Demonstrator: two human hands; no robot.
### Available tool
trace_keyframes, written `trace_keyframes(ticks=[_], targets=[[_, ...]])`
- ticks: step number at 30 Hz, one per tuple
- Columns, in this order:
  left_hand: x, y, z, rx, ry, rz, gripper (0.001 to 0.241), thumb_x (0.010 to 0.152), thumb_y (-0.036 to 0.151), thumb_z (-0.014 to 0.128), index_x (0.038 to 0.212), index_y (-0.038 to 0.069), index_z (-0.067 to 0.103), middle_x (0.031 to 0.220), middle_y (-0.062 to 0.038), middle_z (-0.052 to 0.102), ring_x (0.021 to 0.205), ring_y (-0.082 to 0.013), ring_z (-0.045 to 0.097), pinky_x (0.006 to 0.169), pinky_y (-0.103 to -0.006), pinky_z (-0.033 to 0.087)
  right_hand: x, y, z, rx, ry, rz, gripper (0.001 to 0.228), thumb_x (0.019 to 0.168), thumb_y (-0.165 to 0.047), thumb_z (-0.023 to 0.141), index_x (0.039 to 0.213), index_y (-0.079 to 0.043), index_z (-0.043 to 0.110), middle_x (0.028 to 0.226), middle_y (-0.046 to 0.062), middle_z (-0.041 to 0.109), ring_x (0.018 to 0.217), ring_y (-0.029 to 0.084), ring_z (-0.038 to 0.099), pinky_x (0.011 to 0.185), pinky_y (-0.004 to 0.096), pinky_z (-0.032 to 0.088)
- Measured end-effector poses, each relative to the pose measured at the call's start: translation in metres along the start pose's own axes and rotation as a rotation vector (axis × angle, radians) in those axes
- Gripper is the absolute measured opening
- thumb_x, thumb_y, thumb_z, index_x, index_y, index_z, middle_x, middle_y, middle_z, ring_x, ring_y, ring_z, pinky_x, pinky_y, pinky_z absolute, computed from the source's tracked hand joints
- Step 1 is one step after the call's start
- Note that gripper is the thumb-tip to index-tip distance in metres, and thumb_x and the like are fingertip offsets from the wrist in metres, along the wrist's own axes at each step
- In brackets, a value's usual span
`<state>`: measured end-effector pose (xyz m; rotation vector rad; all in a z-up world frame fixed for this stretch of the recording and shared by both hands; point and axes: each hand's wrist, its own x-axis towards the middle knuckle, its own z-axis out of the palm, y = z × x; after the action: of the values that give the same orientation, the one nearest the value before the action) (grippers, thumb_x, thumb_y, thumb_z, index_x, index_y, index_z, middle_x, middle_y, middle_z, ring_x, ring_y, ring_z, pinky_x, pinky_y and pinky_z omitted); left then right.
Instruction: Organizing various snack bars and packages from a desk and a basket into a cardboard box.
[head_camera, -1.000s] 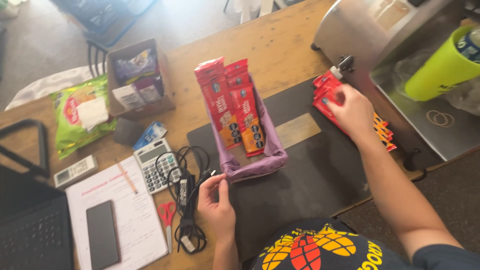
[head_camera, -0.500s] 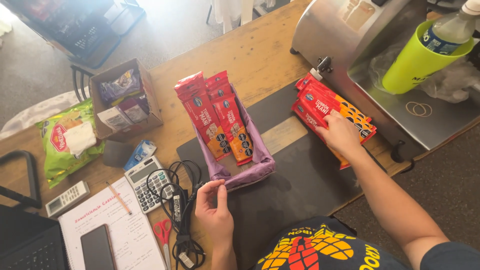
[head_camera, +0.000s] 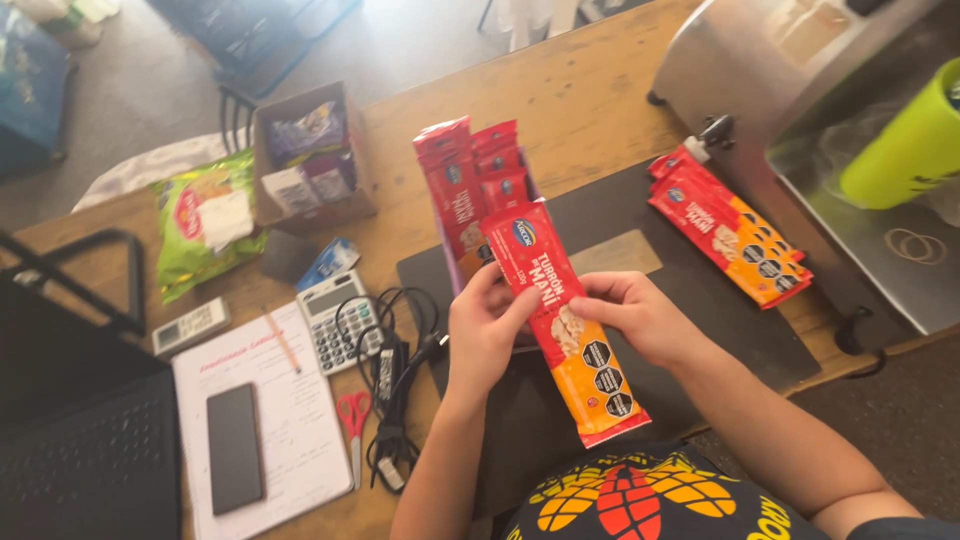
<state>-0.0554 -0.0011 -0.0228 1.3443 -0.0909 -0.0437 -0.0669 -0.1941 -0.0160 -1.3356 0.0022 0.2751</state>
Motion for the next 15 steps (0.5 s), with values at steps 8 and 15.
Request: trace_keyframes(ticks=[8,15], targets=[[0.005,0.005,0.003,-0.089,-0.079,-0.075,0.038,0.082,0.014,0.086,0.112,-0.002,0.069,0.082,-0.020,0.076,0.065,-0.0248,0.077,0.050,-0.0334,0.064,-0.006,0.004,-0.001,0.015,-0.037,-0.023,0.019,0.086,-0.006,0.078,0.094,0.011,0.076,0.072,0.016,0.073,0.067,0.020,0.072,0.063,0.036,0.063],[0.028,-0.040,-0.010,-0.302,0.101,-0.071,0.029,0.089,0.009,0.077,0.111,-0.002,0.063,0.084,-0.015,0.073,0.063,-0.0262,0.076,0.047,-0.0331,0.064,-0.009,0.033,-0.027,0.254,-0.087,0.135,0.032,0.098,-0.014,0.059,0.115,0.010,0.069,0.082,0.023,0.076,0.073,0.028,0.078,0.063,0.040,0.064]])
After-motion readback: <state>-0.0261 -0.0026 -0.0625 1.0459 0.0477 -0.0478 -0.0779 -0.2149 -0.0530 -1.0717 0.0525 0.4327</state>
